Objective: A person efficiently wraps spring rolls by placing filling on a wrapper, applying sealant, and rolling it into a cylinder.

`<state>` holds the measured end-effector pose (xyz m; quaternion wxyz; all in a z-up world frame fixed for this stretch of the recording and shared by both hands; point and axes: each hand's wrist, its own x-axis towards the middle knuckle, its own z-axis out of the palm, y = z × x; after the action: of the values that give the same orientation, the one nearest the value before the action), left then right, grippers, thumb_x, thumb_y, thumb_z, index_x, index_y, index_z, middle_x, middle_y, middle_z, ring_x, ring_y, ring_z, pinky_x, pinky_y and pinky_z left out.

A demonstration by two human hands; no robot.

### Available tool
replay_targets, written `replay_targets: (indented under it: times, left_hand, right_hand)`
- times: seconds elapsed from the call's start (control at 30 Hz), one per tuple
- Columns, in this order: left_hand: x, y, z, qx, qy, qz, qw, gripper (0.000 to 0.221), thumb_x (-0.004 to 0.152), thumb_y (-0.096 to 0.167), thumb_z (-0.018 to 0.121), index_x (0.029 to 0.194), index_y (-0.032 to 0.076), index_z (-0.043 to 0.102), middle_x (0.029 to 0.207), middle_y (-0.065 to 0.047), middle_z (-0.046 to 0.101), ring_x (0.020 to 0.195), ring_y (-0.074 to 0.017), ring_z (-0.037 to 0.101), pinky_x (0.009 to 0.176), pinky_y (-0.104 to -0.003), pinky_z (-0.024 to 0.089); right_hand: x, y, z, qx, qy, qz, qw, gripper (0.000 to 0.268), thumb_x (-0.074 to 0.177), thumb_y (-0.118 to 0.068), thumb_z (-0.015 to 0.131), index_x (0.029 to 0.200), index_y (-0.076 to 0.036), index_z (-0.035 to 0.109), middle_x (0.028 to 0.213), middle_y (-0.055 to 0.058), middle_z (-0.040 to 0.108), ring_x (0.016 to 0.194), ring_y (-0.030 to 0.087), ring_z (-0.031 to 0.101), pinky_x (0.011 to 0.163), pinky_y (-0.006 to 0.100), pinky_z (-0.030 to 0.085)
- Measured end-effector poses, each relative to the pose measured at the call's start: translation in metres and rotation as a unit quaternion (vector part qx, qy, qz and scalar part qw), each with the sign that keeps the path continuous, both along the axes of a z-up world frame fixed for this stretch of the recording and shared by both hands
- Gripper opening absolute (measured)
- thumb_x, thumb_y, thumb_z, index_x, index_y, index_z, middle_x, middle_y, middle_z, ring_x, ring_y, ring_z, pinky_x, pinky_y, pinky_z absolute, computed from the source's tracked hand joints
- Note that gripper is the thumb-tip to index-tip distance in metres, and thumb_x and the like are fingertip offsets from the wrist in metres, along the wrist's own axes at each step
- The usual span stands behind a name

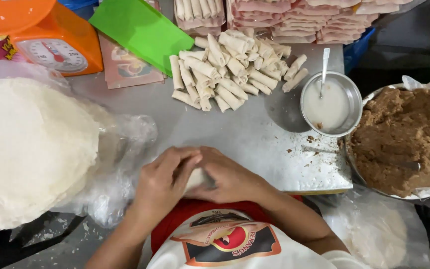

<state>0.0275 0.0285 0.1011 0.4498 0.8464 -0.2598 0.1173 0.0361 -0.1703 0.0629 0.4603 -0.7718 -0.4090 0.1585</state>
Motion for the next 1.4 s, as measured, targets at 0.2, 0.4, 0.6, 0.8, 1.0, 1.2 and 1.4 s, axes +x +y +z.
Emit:
replay_targets:
  times: [0.2, 0.4, 0.6, 0.8, 1.0, 1.2, 1.4]
  left_hand:
    - [0.017, -0.026, -0.052, -0.27, 0.367, -0.119, 0.882, 0.081, 0.071, 0.009, 0.093, 0.142, 0.002, 0.055, 0.124, -0.01, 0.069, 0.11, -0.0159, 0.057, 0.098, -0.039, 0.053]
    - [0.022, -0.042, -0.123, -0.263, 0.434, -0.033, 0.861, 0.012, 0.097, 0.011, 0.073, 0.101, 0.001, 0.078, 0.075, -0.008, 0.074, 0.071, -0.0098, 0.06, 0.062, -0.028, 0.057]
    - [0.034, -0.039, -0.048, -0.229, 0.208, -0.006, 0.951, 0.01, 0.096, 0.002, 0.073, 0.1, 0.007, 0.081, 0.088, -0.006, 0.078, 0.081, -0.0157, 0.071, 0.084, -0.035, 0.055]
    - [0.05, -0.018, -0.066, -0.057, 0.093, -0.096, 0.989, 0.041, 0.085, -0.017, 0.064, 0.107, 0.013, 0.081, 0.111, -0.008, 0.078, 0.121, -0.0372, 0.066, 0.113, -0.061, 0.032]
    - [0.022, -0.018, -0.099, 0.152, 0.062, -0.086, 0.983, 0.034, 0.082, -0.008, 0.065, 0.103, 0.014, 0.078, 0.117, -0.007, 0.073, 0.114, -0.0295, 0.066, 0.11, -0.057, 0.039]
    - [-0.001, -0.022, -0.101, 0.112, 0.083, -0.146, 0.979, 0.02, 0.097, 0.015, 0.064, 0.107, 0.0, 0.072, 0.105, -0.013, 0.068, 0.092, -0.0302, 0.066, 0.088, -0.044, 0.055]
    - [-0.016, -0.034, -0.104, 0.257, 0.093, -0.058, 0.96, 0.094, 0.083, 0.053, 0.081, 0.151, 0.0, 0.045, 0.158, -0.025, 0.039, 0.149, -0.0422, 0.033, 0.118, -0.063, 0.028]
  right_hand:
    - [-0.022, -0.071, -0.033, 0.215, 0.274, -0.292, 0.891, 0.012, 0.095, -0.011, 0.066, 0.1, -0.002, 0.071, 0.079, 0.011, 0.073, 0.07, 0.015, 0.067, 0.064, 0.034, 0.057]
    - [-0.012, -0.098, -0.031, 0.143, 0.237, -0.388, 0.879, 0.05, 0.08, -0.01, 0.087, 0.124, -0.001, 0.064, 0.088, 0.017, 0.075, 0.072, 0.02, 0.068, 0.067, 0.035, 0.06]
    - [-0.013, -0.115, -0.001, 0.141, -0.008, -0.433, 0.89, 0.013, 0.101, -0.004, 0.064, 0.111, 0.002, 0.072, 0.091, 0.013, 0.075, 0.078, 0.011, 0.062, 0.076, 0.031, 0.056]
    - [-0.022, -0.114, 0.063, 0.001, -0.093, -0.18, 0.979, 0.029, 0.1, -0.011, 0.056, 0.125, -0.011, 0.07, 0.109, 0.012, 0.075, 0.116, 0.03, 0.066, 0.105, 0.051, 0.046]
    - [-0.021, -0.182, -0.005, -0.409, -0.312, -0.387, 0.765, 0.053, 0.099, -0.041, 0.069, 0.145, -0.016, 0.063, 0.132, 0.01, 0.07, 0.127, 0.031, 0.064, 0.113, 0.073, 0.028]
    - [-0.013, -0.204, -0.035, -0.42, -0.307, -0.463, 0.718, 0.05, 0.13, -0.046, 0.045, 0.16, -0.013, 0.067, 0.118, 0.015, 0.079, 0.152, 0.037, 0.063, 0.116, 0.07, -0.019]
    - [0.0, -0.064, -0.059, -0.404, -0.18, -0.295, 0.847, 0.068, 0.096, -0.064, 0.048, 0.153, -0.026, 0.048, 0.157, 0.0, 0.049, 0.154, 0.038, 0.025, 0.107, 0.086, 0.0]
